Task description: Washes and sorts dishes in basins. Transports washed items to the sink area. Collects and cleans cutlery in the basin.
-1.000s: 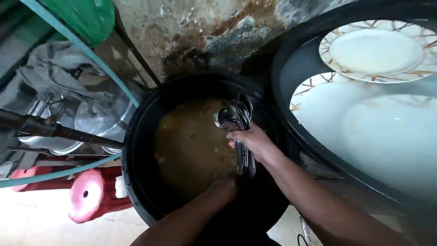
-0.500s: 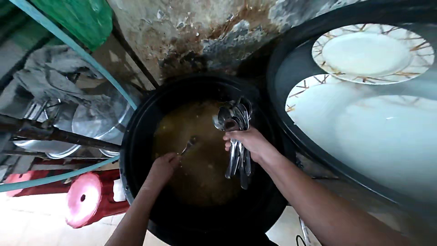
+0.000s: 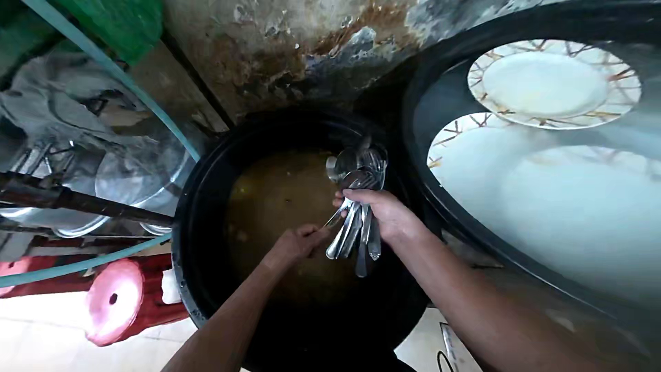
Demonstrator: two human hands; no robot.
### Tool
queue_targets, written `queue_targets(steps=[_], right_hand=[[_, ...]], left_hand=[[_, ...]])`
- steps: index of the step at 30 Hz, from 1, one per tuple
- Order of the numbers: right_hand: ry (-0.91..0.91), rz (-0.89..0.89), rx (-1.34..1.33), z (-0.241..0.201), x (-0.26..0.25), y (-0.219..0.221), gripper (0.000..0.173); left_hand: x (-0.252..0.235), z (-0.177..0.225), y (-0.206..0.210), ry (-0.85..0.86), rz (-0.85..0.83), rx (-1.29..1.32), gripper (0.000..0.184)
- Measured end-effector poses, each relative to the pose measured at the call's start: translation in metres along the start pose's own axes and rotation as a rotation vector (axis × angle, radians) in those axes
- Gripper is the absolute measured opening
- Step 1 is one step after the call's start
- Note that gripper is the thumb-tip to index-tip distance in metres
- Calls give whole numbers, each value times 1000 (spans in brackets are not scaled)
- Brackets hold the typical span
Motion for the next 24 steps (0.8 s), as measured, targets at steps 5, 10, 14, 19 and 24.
queue_targets(steps=[5, 10, 14, 19, 24], right_hand=[[-57, 61, -97, -7, 0, -6, 10], [-6, -46, -57, 1, -3, 5, 9], [40, -28, 20, 5, -4, 5, 9], [95, 19, 77, 9, 0, 2, 6], [97, -21, 91, 6, 4, 5, 8]], left_hand=[[12, -46, -46, -121, 96, -954, 35], [24, -20, -9, -144, 7, -1058, 37], [24, -40, 60, -246, -238, -923, 46], [26, -59, 51, -381, -231, -932, 37], [22, -48, -35, -470, 120, -995, 39]])
Point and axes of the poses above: each hand's wrist, its own x-axis away from the middle knuckle, its own y-axis out of the palm, z = x × y, the point moved 10 cm from there along -x, towards the middle knuckle, and after that the axes turned 2 degrees about -y, right-handed, at the moved point
